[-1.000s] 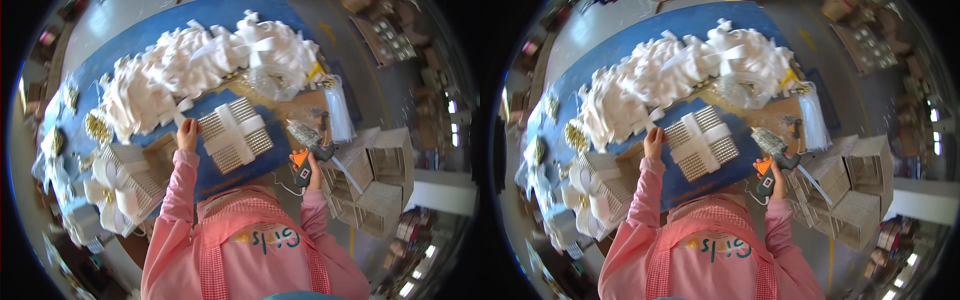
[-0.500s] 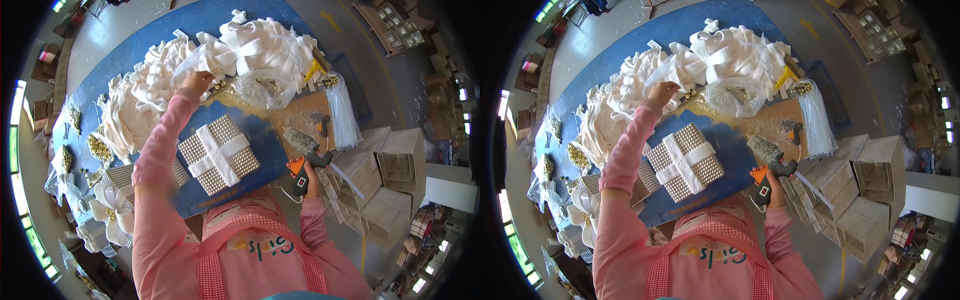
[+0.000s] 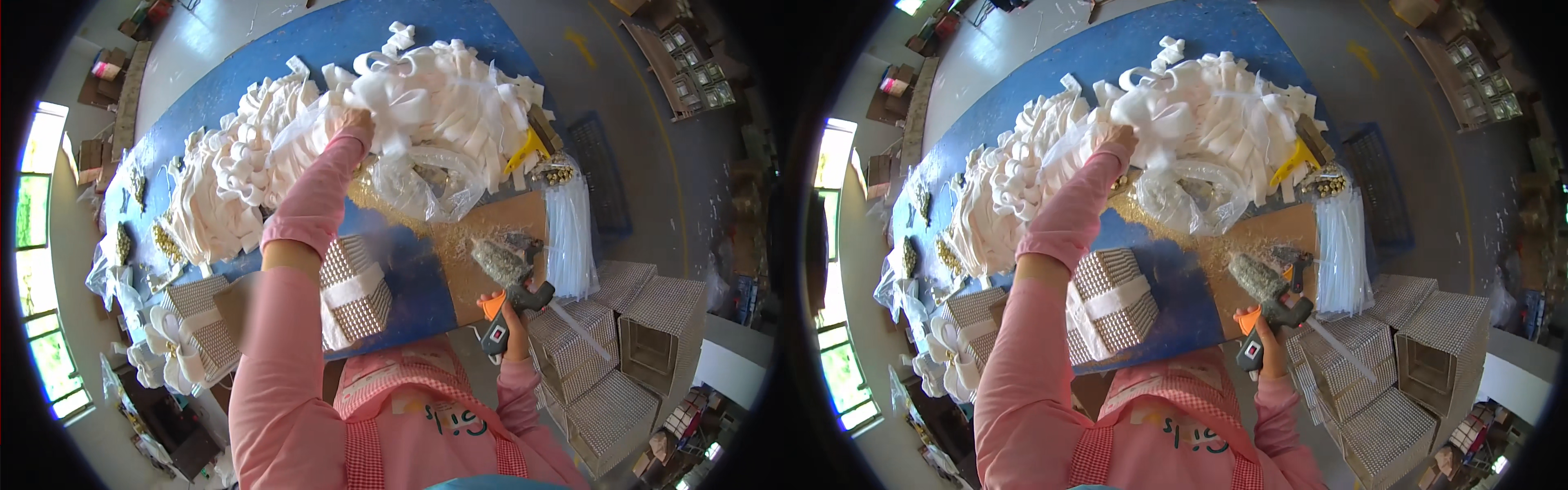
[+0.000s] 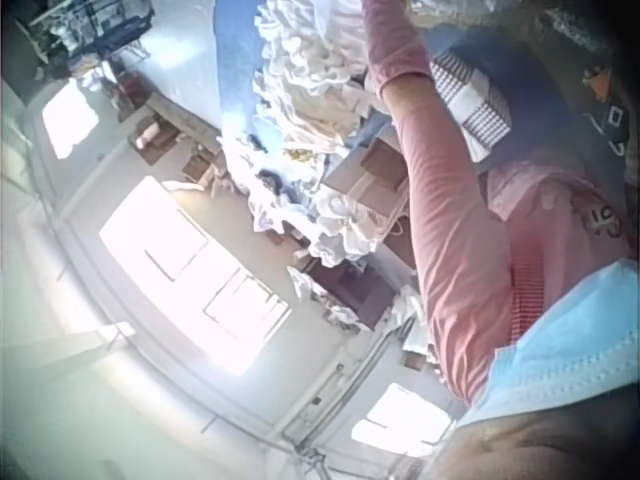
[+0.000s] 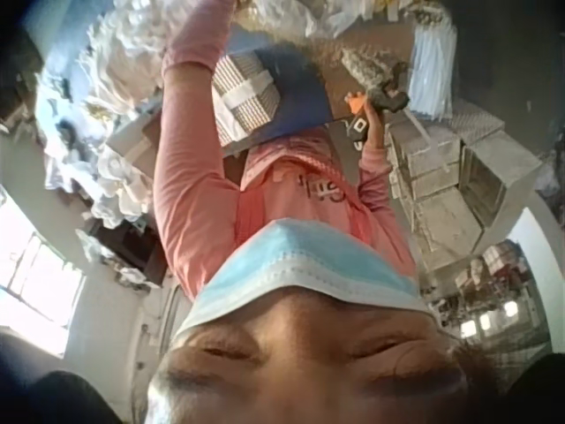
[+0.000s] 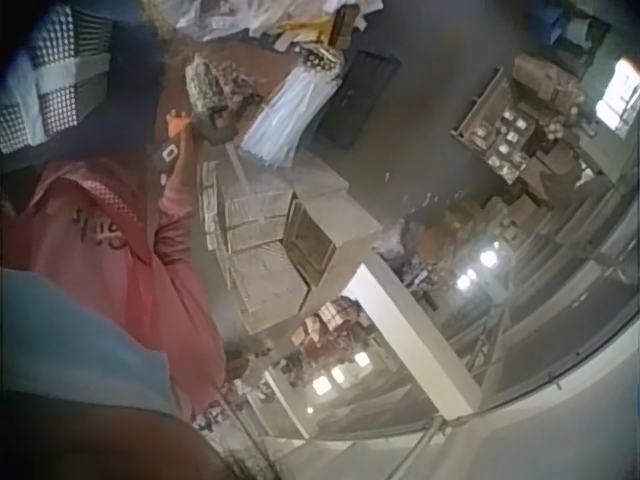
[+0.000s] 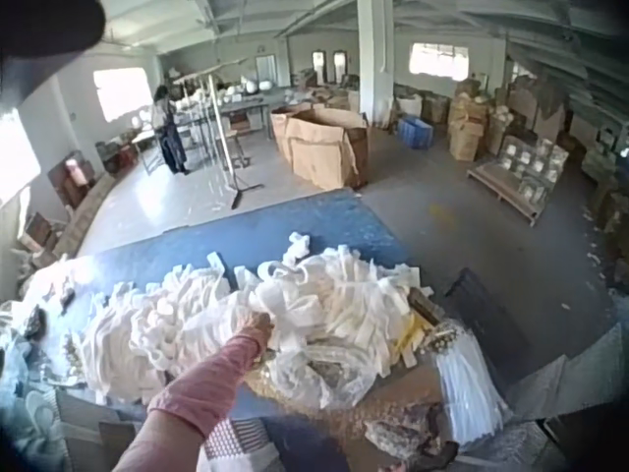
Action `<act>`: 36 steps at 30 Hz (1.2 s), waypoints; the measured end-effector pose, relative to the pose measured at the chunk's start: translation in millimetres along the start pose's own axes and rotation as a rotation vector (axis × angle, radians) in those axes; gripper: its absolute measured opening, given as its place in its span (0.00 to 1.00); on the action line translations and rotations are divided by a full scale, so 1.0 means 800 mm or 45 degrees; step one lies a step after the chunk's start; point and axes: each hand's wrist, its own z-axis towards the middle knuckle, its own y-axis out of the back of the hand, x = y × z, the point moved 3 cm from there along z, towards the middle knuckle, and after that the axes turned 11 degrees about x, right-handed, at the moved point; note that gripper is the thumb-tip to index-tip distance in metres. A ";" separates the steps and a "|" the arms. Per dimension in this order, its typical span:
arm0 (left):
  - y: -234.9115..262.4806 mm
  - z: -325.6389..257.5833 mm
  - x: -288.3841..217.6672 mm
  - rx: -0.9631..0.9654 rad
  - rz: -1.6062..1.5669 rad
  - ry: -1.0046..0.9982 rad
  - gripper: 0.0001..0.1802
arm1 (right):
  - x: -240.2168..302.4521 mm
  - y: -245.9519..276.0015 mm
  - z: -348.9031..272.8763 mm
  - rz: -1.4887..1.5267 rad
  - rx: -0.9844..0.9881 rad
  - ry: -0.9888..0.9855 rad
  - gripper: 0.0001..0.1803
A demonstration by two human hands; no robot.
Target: Decorating small square boxes with ribbon and bows using a hot glue gun.
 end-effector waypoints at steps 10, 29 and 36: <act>0.184 -0.193 0.035 -0.560 -0.438 -0.703 0.16 | 0.040 -0.038 0.044 -0.195 0.150 0.142 0.17; -0.068 -0.550 0.118 -0.134 -1.477 0.046 0.14 | -0.038 -0.153 -0.003 -0.388 0.311 0.023 0.20; -0.067 -0.543 0.112 -0.491 -0.947 0.082 0.11 | -0.052 -0.181 -0.015 -0.396 0.353 0.016 0.20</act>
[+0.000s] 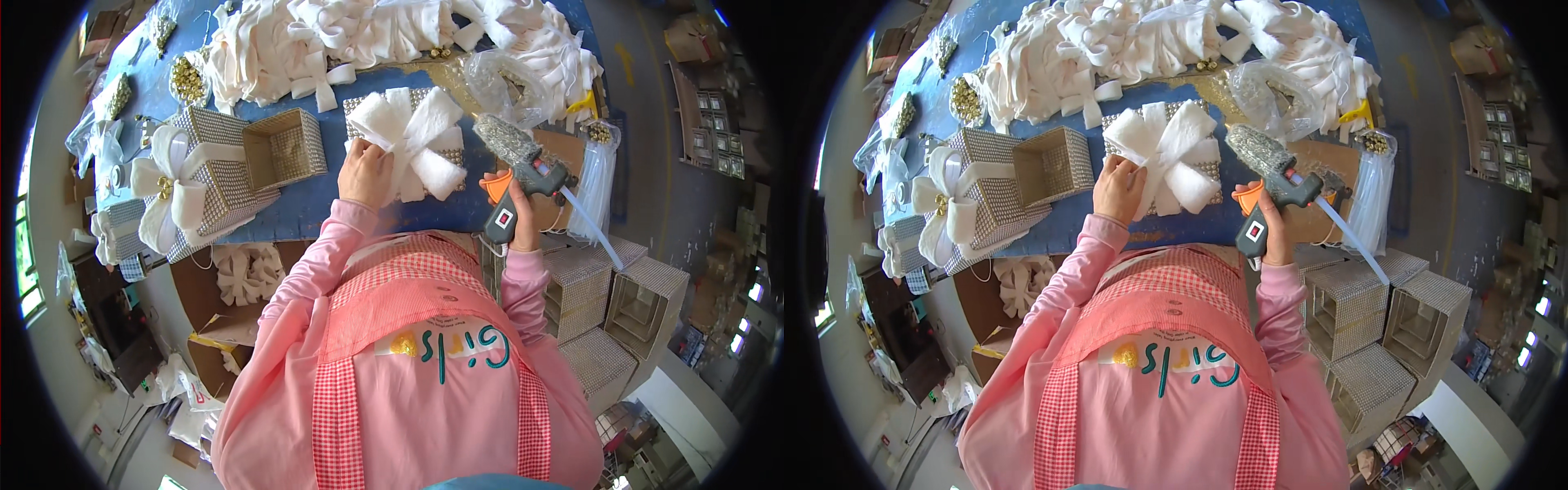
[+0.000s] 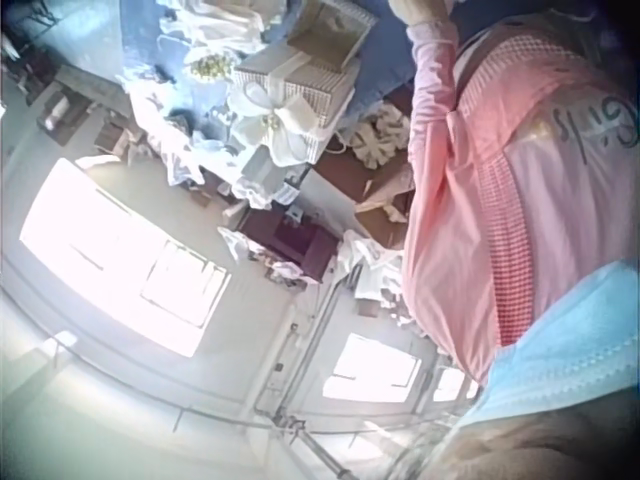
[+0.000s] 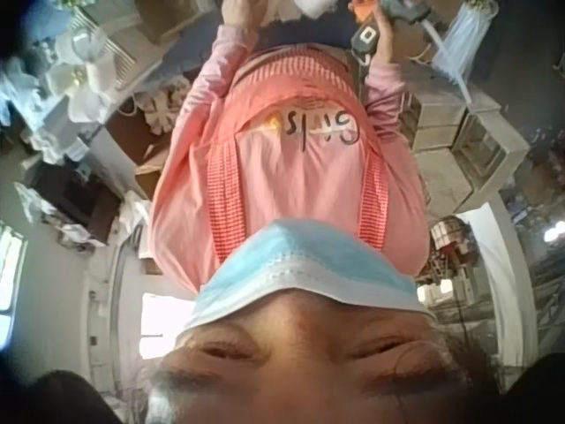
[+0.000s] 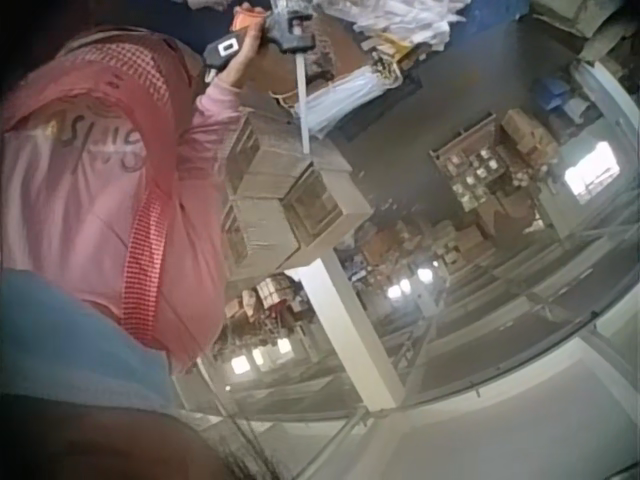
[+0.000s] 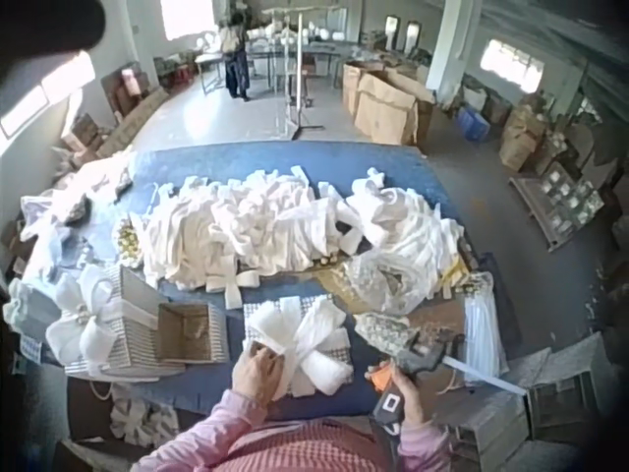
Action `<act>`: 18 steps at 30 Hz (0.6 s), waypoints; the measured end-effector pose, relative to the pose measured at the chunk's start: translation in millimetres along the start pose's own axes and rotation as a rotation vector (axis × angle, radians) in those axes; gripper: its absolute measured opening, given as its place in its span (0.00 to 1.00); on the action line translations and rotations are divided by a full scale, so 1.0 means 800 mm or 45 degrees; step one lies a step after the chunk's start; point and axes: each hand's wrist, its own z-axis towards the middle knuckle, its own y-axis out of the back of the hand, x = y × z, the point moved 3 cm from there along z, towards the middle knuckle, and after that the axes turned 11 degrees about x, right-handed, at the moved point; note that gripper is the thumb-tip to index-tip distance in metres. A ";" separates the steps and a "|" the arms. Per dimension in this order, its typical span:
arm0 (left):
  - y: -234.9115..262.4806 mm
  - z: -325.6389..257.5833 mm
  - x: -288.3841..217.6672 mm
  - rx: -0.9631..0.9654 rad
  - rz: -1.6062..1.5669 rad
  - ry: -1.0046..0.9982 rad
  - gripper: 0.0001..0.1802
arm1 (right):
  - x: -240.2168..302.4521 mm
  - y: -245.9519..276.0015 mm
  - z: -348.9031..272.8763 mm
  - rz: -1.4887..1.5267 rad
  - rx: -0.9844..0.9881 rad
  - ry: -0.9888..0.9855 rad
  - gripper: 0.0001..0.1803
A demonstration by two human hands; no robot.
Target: Decorating small square boxes with ribbon and bows using a hot glue gun.
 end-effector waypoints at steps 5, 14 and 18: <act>-0.001 -0.002 0.009 -0.128 0.160 -0.105 0.10 | -0.003 -0.002 -0.007 -0.016 -0.028 -0.014 0.20; 0.031 -0.012 -0.058 0.016 0.422 -0.563 0.15 | 0.007 0.008 -0.014 -0.062 -0.043 0.044 0.21; -0.013 -0.004 -0.047 0.220 0.576 -0.596 0.24 | 0.012 0.009 -0.015 -0.038 -0.062 0.050 0.21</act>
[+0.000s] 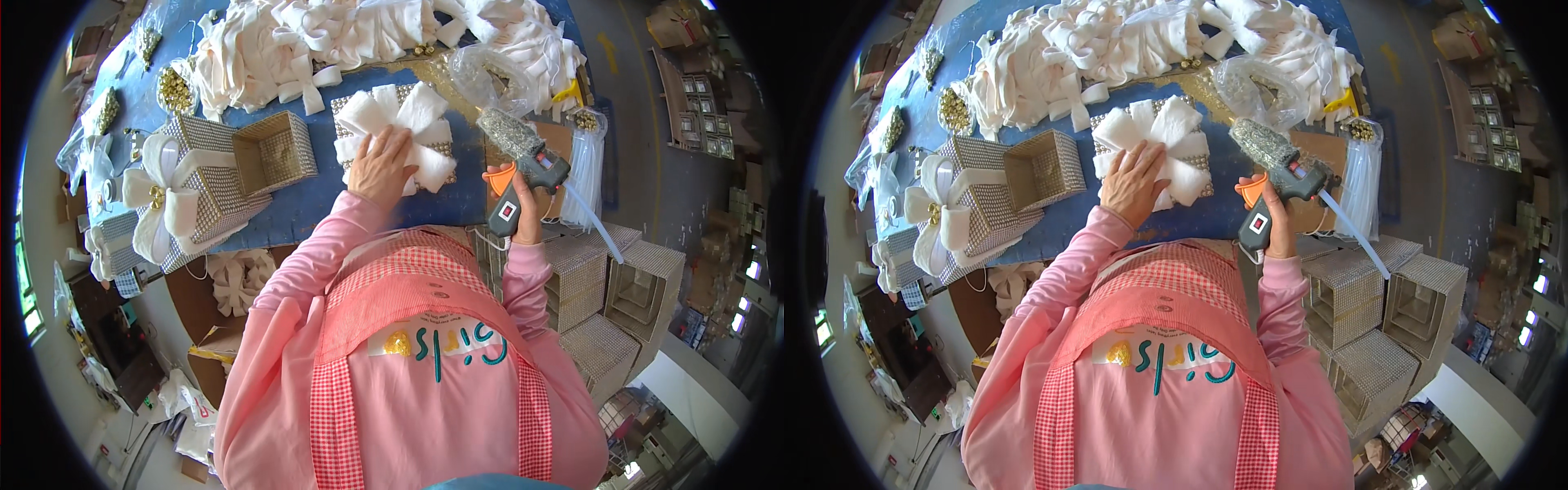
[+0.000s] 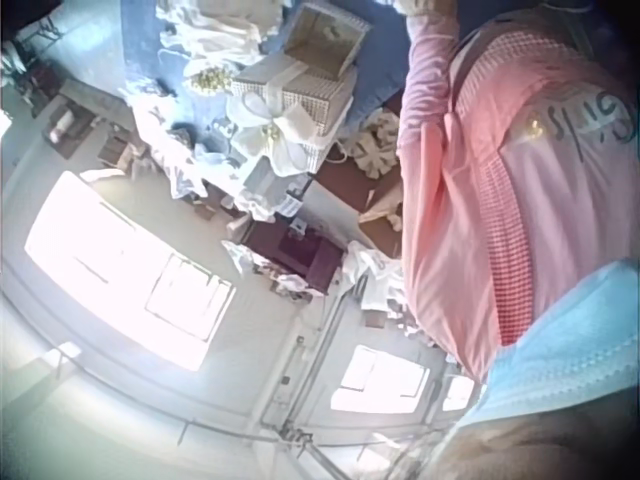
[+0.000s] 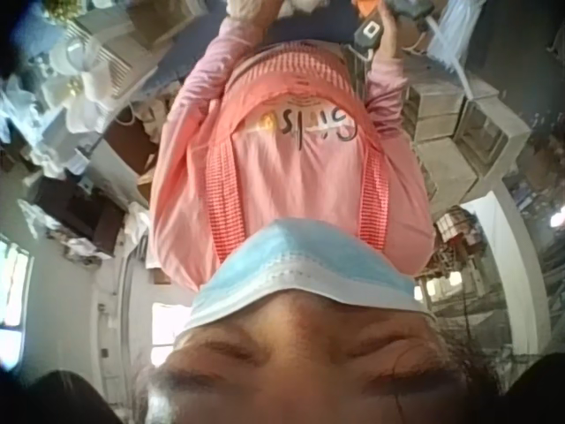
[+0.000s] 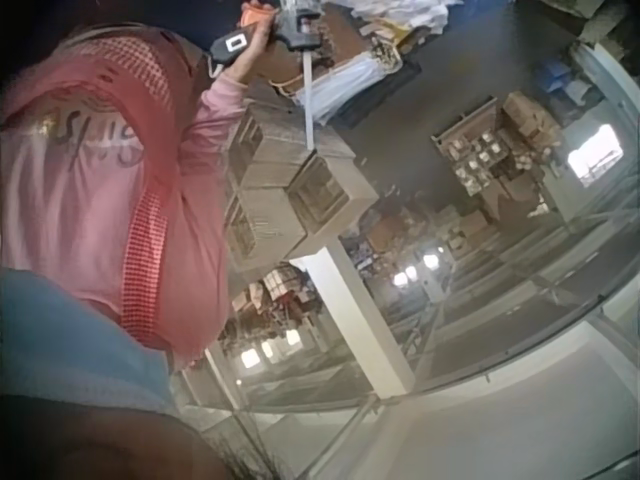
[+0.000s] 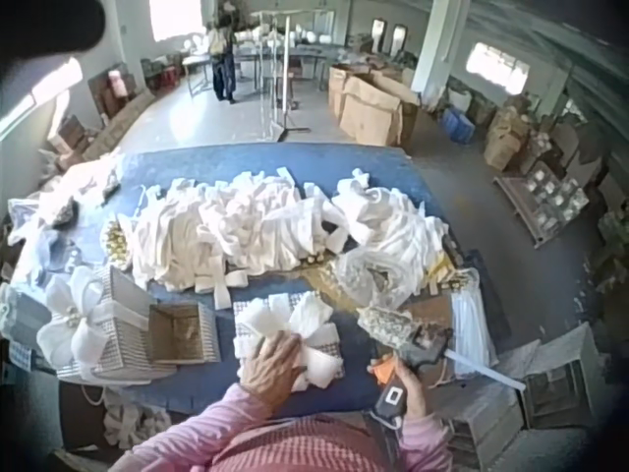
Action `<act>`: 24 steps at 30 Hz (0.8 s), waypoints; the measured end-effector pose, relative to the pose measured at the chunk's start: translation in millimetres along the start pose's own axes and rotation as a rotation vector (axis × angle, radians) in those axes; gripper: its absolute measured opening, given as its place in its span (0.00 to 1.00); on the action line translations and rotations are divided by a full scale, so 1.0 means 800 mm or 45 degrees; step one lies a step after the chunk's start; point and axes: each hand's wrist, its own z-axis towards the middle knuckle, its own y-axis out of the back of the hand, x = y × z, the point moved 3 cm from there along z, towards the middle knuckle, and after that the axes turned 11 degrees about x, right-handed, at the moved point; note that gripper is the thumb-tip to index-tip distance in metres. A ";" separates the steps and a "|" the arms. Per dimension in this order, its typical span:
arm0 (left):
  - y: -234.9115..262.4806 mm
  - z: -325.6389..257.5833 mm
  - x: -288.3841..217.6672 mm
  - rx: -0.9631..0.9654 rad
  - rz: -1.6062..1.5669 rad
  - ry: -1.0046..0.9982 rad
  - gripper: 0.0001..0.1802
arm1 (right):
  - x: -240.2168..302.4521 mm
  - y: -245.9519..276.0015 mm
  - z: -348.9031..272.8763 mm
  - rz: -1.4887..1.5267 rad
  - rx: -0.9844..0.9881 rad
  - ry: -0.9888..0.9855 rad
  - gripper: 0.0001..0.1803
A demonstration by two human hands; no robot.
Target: Decorating small square boxes with ribbon and bows using a hot glue gun.
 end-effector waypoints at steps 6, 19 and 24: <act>-0.027 0.006 0.014 0.059 0.076 0.009 0.26 | -0.003 0.015 -0.010 -0.040 0.010 0.021 0.20; -0.009 -0.019 0.004 0.079 0.049 -0.007 0.27 | -0.004 0.021 -0.017 -0.004 -0.025 0.017 0.20; -0.019 -0.017 0.010 0.078 0.024 0.011 0.25 | -0.001 0.011 -0.013 -0.018 0.003 0.005 0.19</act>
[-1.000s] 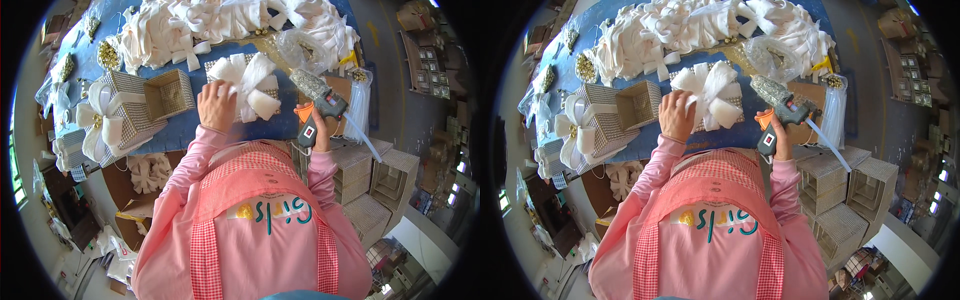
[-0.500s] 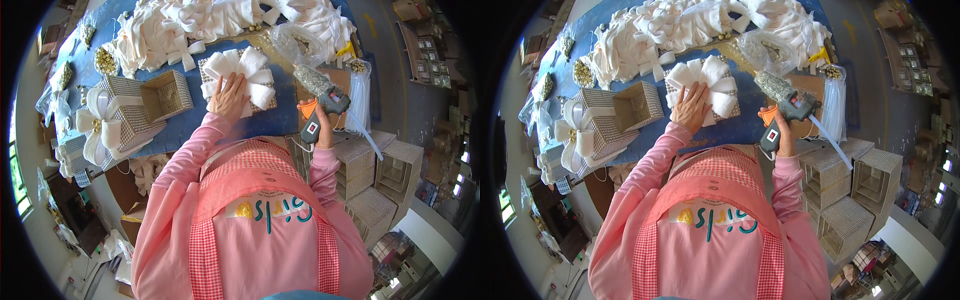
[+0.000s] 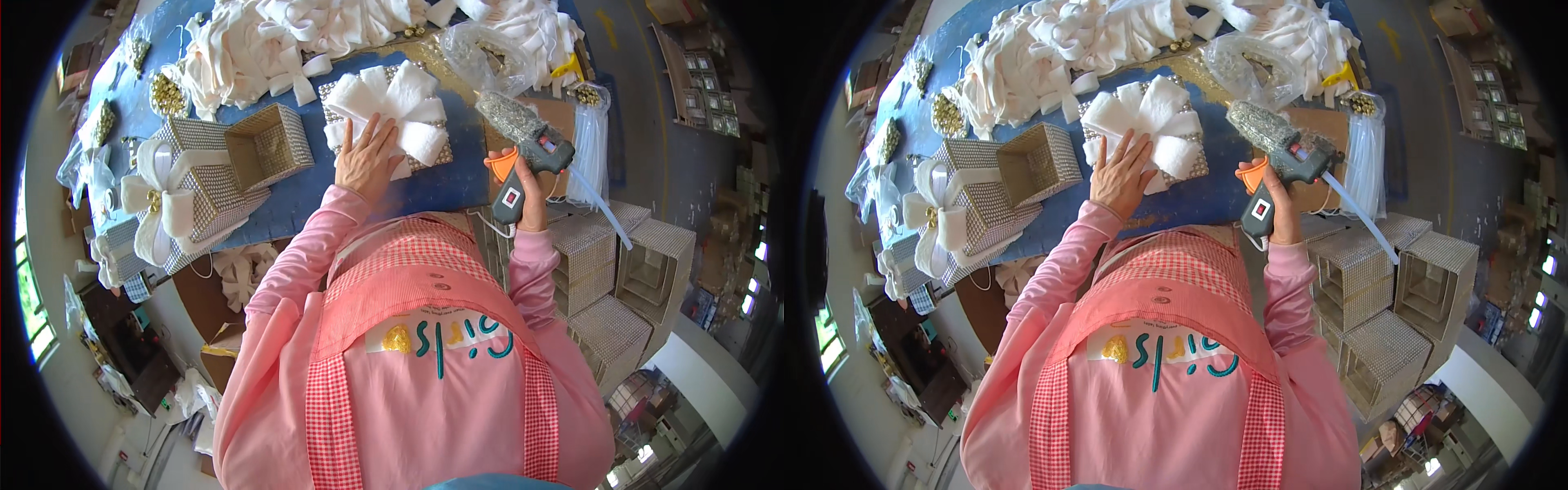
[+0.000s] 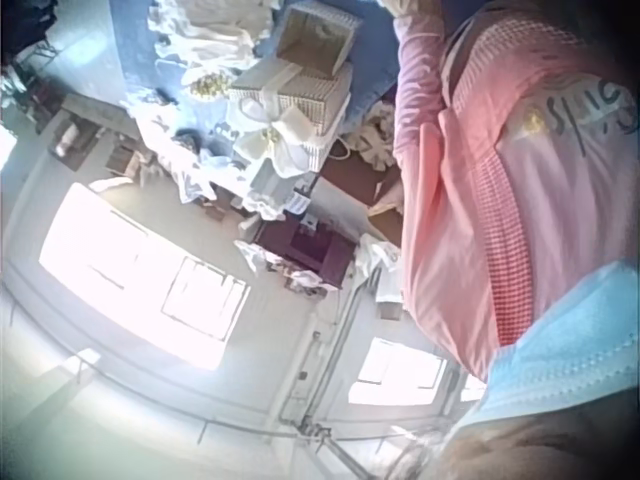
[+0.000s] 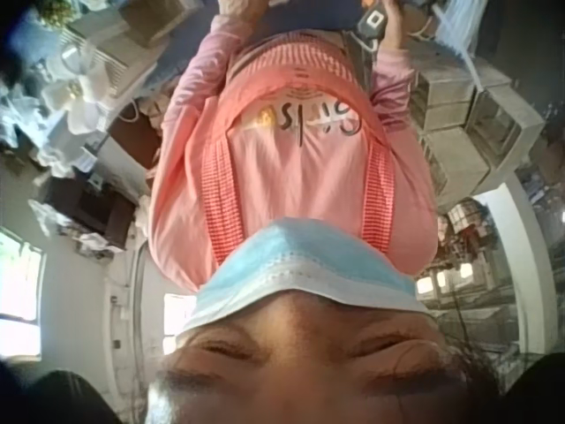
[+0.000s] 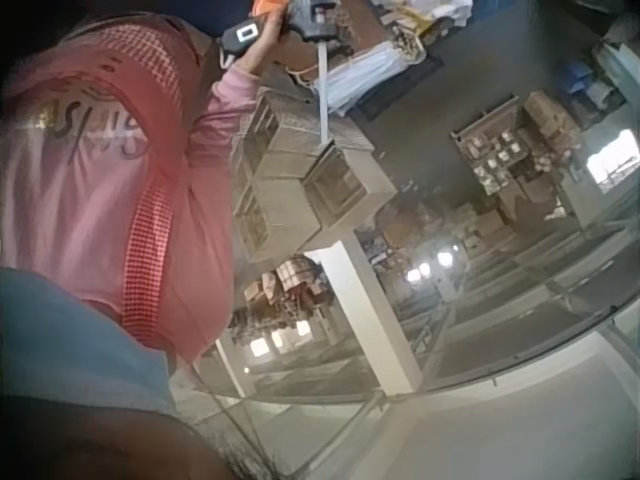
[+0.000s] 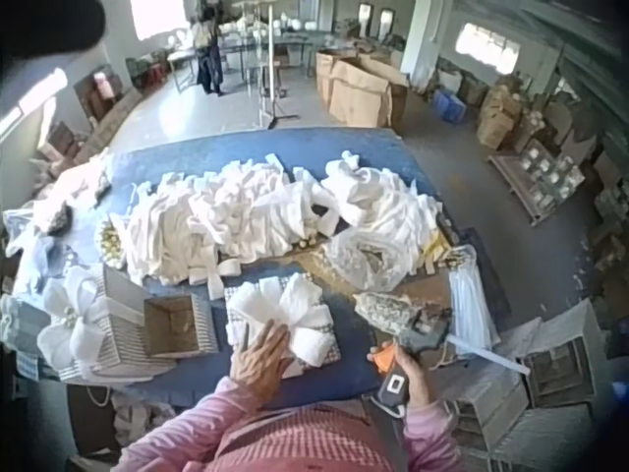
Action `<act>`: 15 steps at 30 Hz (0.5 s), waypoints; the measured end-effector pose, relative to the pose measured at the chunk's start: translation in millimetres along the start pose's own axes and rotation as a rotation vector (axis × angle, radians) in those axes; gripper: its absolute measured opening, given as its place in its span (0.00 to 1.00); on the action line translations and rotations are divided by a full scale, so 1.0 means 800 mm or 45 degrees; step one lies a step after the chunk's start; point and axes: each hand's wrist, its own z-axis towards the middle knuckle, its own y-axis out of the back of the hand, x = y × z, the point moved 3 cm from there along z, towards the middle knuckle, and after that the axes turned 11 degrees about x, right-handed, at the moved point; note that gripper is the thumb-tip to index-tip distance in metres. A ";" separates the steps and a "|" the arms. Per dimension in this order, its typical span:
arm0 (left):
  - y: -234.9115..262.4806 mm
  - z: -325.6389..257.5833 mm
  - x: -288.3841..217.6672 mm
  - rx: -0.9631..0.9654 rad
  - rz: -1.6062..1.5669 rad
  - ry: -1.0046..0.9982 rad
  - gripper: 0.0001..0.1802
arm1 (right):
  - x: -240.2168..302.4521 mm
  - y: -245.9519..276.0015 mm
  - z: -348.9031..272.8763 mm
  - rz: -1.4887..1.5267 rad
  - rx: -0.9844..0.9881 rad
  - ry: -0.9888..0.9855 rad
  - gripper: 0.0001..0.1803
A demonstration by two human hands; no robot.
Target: Decorating small square boxes with ribbon and bows using a hot glue gun.
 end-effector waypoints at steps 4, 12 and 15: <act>0.034 -0.008 0.004 -0.085 -0.052 0.041 0.24 | 0.010 -0.010 0.002 -0.068 0.114 0.027 0.19; 0.027 -0.084 0.047 -0.509 -1.103 0.577 0.19 | 0.047 -0.054 0.013 -0.626 0.618 -0.043 0.15; 0.013 -0.075 0.043 -0.475 -1.164 0.589 0.21 | 0.043 -0.071 0.027 -0.829 0.545 -0.068 0.14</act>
